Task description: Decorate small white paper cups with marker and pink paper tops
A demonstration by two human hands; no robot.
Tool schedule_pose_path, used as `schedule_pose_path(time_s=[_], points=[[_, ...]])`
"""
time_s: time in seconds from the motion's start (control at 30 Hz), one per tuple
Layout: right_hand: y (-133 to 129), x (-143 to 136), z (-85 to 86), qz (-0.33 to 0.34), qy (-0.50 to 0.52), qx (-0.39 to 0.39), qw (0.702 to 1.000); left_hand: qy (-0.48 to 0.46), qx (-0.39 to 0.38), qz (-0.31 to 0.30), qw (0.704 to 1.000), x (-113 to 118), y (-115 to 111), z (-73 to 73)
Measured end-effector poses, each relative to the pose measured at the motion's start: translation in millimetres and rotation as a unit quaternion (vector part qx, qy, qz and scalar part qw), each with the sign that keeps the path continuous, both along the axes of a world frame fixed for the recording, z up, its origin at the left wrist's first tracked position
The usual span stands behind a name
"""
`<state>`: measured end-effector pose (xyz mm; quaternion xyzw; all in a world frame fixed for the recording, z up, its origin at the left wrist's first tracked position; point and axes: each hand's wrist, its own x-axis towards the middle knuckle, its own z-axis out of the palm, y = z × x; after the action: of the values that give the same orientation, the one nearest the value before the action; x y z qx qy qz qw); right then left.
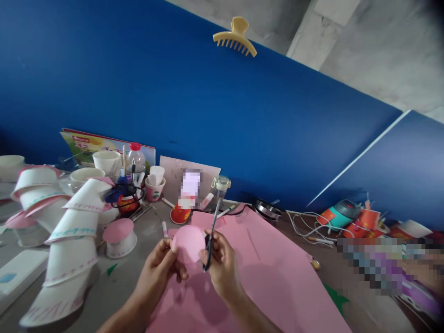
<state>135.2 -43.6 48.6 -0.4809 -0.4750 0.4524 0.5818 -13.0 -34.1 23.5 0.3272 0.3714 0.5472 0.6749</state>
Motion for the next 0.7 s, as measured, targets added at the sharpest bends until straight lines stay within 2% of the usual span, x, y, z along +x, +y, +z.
schedule_pose_path(time_s=[0.1, 0.27, 0.33, 0.4, 0.47, 0.57, 0.7], points=[[1.4, 1.4, 1.0, 0.008, 0.000, -0.014, 1.000, -0.007, -0.034, -0.024, 0.999, 3.3, -5.0, -5.2], [-1.6, 2.1, 6.7, 0.039, -0.014, -0.014, 0.999, -0.011, -0.107, -0.025, 0.994, 6.4, -8.9, -18.7], [-4.8, 1.2, 9.3, 0.055, -0.011, -0.014, 0.998, -0.018, -0.115, -0.015, 0.993, 6.2, -6.3, -16.3], [-8.4, -1.1, 9.5, 0.076, -0.002, -0.011, 0.997, -0.048, -0.119, 0.023, 0.992, 4.8, -1.9, -8.6], [-12.1, -5.2, 4.7, 0.097, -0.005, -0.003, 0.995, -0.080, -0.125, 0.064, 0.987, 2.8, 2.8, 0.7], [-18.0, -13.1, -11.1, 0.128, -0.049, 0.006, 0.991, -0.102, -0.123, 0.086, 0.983, 0.3, 6.9, 8.5], [-24.8, -21.2, -31.9, 0.120, -0.135, 0.021, 0.983, -0.085, -0.113, 0.091, 0.986, 0.1, 5.9, 2.1]])
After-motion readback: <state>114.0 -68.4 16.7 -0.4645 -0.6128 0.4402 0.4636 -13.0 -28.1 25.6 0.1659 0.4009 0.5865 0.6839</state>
